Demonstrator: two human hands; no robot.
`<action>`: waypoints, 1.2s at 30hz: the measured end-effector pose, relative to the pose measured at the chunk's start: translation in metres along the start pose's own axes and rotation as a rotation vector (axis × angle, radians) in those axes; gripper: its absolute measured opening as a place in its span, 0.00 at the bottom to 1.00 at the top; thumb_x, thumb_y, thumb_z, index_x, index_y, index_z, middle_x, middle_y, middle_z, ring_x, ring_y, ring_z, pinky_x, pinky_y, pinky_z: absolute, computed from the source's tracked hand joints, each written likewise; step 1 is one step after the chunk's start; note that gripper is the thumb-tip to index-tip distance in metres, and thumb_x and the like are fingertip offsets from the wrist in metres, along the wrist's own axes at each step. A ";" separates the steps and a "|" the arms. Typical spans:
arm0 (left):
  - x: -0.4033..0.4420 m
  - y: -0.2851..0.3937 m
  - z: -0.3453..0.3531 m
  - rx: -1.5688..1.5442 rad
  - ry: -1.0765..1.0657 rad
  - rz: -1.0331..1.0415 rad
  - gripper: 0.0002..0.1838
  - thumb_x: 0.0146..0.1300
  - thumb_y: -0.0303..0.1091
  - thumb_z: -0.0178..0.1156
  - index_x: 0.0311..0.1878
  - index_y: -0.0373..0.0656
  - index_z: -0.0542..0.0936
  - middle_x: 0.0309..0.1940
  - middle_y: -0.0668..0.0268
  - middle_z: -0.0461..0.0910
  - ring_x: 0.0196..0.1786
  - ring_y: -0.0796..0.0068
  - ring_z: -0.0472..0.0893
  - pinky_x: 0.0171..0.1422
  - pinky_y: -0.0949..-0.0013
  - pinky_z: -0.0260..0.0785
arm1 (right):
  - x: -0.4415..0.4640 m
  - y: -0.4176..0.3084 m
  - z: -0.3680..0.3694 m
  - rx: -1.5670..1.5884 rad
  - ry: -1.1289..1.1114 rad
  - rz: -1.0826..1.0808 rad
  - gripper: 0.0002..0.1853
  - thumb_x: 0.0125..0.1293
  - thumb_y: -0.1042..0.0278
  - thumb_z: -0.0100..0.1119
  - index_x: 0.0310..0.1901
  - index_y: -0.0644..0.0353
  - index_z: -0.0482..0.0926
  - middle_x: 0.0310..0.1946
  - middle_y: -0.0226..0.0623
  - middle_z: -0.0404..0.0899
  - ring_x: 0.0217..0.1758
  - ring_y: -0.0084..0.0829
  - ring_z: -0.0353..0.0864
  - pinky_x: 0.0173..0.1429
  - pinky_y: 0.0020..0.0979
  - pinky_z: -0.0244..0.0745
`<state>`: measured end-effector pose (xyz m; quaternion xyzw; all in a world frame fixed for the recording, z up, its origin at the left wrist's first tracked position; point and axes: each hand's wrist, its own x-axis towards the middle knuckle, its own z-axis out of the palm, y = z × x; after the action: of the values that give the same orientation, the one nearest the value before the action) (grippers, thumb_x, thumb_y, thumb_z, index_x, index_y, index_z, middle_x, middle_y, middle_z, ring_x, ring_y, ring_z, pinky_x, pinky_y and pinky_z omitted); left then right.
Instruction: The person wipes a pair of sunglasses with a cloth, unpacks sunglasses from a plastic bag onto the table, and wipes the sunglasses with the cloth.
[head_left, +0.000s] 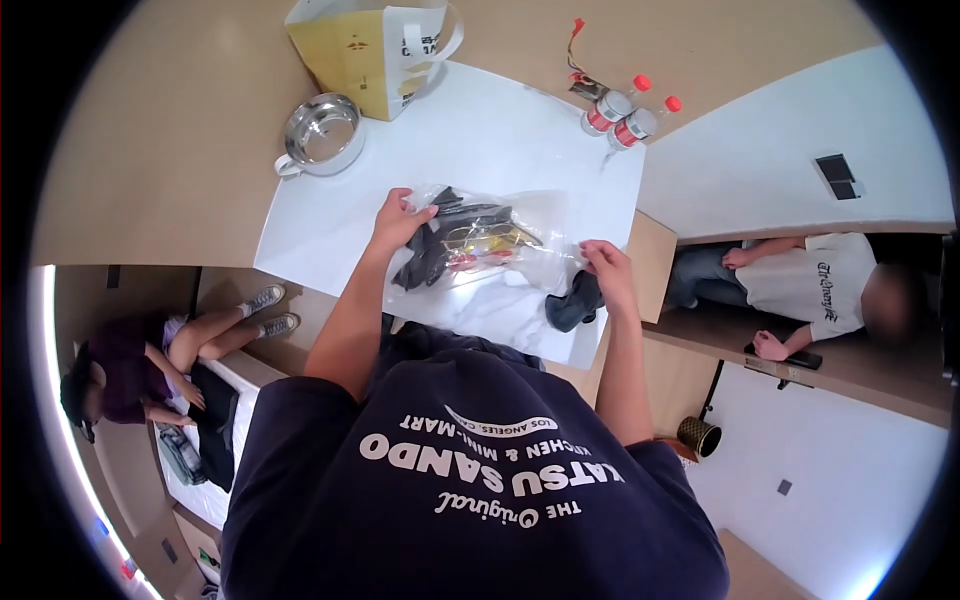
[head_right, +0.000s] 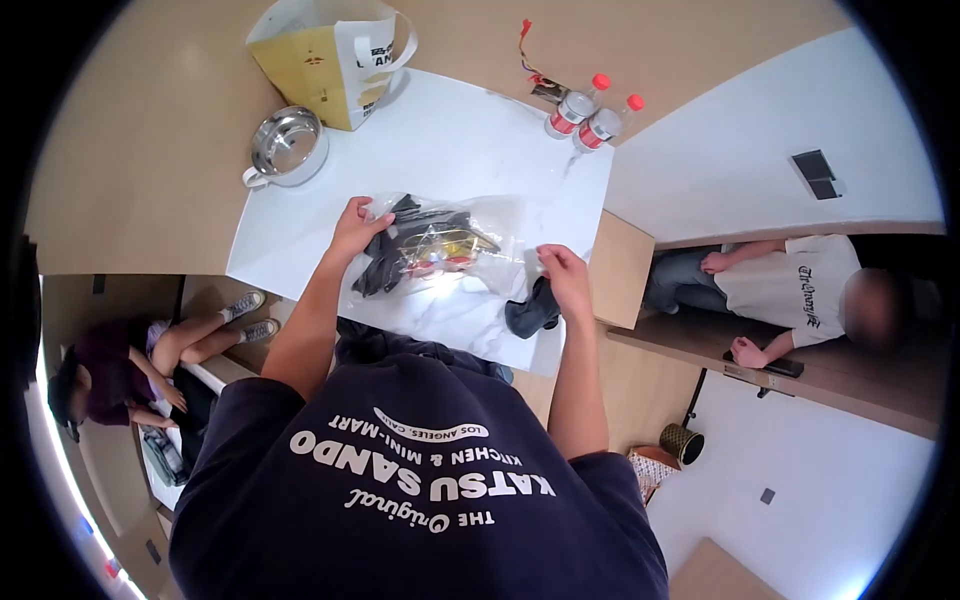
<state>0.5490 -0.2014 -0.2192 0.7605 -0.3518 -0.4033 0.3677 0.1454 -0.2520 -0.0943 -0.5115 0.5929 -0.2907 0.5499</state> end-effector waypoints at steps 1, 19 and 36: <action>0.000 0.000 0.000 -0.001 0.000 -0.002 0.46 0.51 0.54 0.80 0.66 0.38 0.71 0.52 0.53 0.79 0.54 0.63 0.81 0.59 0.63 0.75 | 0.006 0.006 0.011 -0.037 -0.061 -0.007 0.11 0.74 0.66 0.57 0.46 0.61 0.87 0.37 0.28 0.86 0.39 0.20 0.81 0.44 0.24 0.76; -0.001 0.000 0.000 -0.021 0.004 0.005 0.44 0.50 0.53 0.81 0.65 0.38 0.73 0.49 0.58 0.80 0.51 0.66 0.81 0.57 0.65 0.75 | 0.027 0.040 0.098 -0.719 -0.219 -0.160 0.17 0.66 0.54 0.64 0.34 0.64 0.88 0.23 0.43 0.84 0.25 0.34 0.81 0.35 0.36 0.75; -0.028 0.005 -0.002 0.095 0.127 -0.039 0.45 0.57 0.53 0.76 0.66 0.28 0.69 0.54 0.44 0.81 0.57 0.52 0.82 0.62 0.59 0.74 | -0.014 0.060 0.048 -0.073 0.315 0.150 0.26 0.72 0.48 0.61 0.55 0.66 0.78 0.45 0.37 0.82 0.39 0.24 0.77 0.38 0.28 0.75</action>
<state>0.5377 -0.1796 -0.2036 0.8077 -0.3318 -0.3443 0.3450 0.1717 -0.2103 -0.1543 -0.4337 0.7184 -0.3037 0.4512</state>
